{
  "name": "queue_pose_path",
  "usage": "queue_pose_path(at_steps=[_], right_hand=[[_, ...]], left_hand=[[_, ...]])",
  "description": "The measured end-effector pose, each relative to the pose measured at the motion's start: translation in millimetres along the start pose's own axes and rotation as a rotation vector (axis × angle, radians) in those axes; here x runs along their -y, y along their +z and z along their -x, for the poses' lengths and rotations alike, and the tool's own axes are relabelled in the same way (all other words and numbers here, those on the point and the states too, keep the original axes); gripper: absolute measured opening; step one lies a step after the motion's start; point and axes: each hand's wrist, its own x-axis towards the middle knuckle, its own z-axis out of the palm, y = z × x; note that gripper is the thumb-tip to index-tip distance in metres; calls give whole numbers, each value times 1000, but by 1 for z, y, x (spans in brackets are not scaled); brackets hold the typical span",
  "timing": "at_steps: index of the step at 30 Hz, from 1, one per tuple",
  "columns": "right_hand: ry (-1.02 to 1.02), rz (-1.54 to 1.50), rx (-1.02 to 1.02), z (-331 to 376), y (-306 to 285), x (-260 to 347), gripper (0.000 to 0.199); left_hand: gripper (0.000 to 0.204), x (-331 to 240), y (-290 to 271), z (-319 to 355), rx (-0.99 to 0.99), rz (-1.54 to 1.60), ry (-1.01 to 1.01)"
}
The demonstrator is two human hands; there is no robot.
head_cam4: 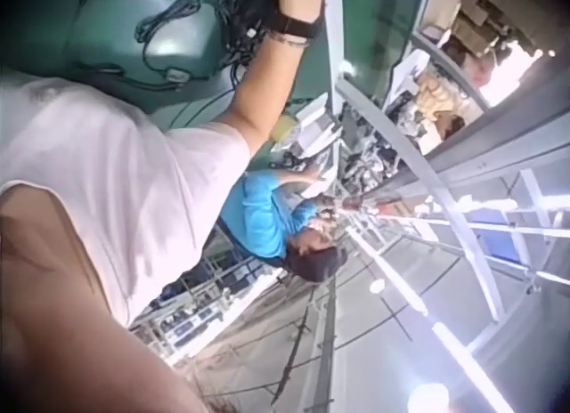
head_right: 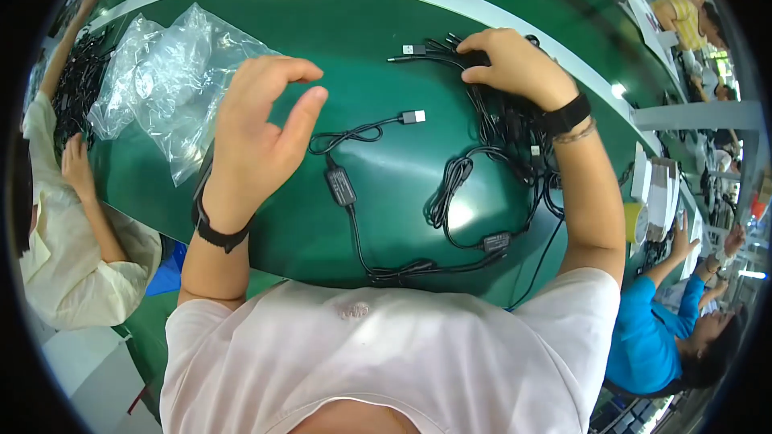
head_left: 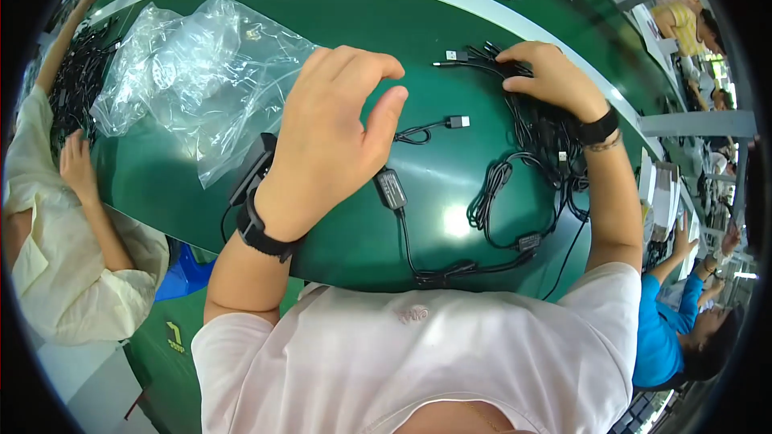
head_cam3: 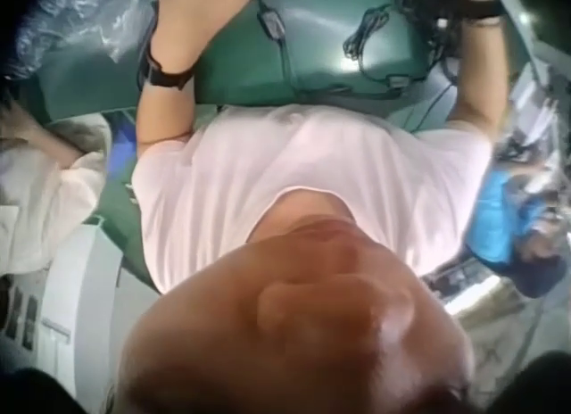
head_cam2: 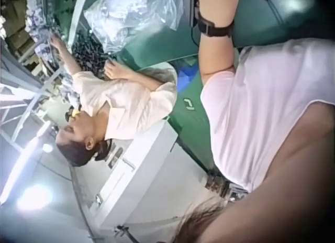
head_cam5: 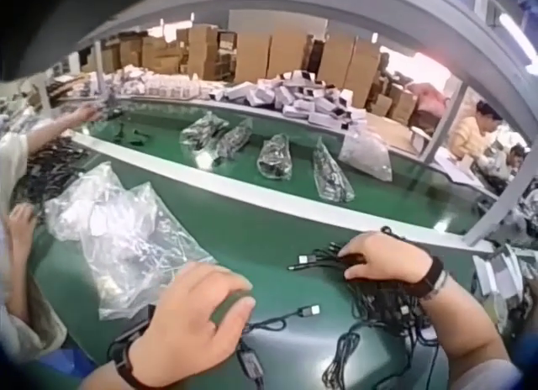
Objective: The person packages power cables by hand, coiling each cable and sliding it into a plastic bag before setting it aside on the assembly line.
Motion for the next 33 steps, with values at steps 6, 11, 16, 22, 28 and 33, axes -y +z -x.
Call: queue_pose_path(at_steps=[6, 11, 16, 22, 28, 33], right_hand=[[80, 174, -365, 22, 20, 23, 8], [358, -681, -469, 52, -41, 46, 13], [76, -875, -836, 62, -63, 61, 13], [-144, -920, -1011, 41, -42, 104, 11], [-18, -1107, -854, 45, -43, 88, 14], [28, -1299, -437, 36, -9, 96, 30]], left_hand=[[15, 6, 19, 5, 57, -8, -58], [21, 2, 23, 11, 159, 220, -260], [75, -17, 40, 8, 251, 464, -214], [57, -45, 64, -12, 186, 608, -234], [24, -30, 44, -27, -165, 1457, -416], [39, -38, 16, -46, -223, 1762, -453]])
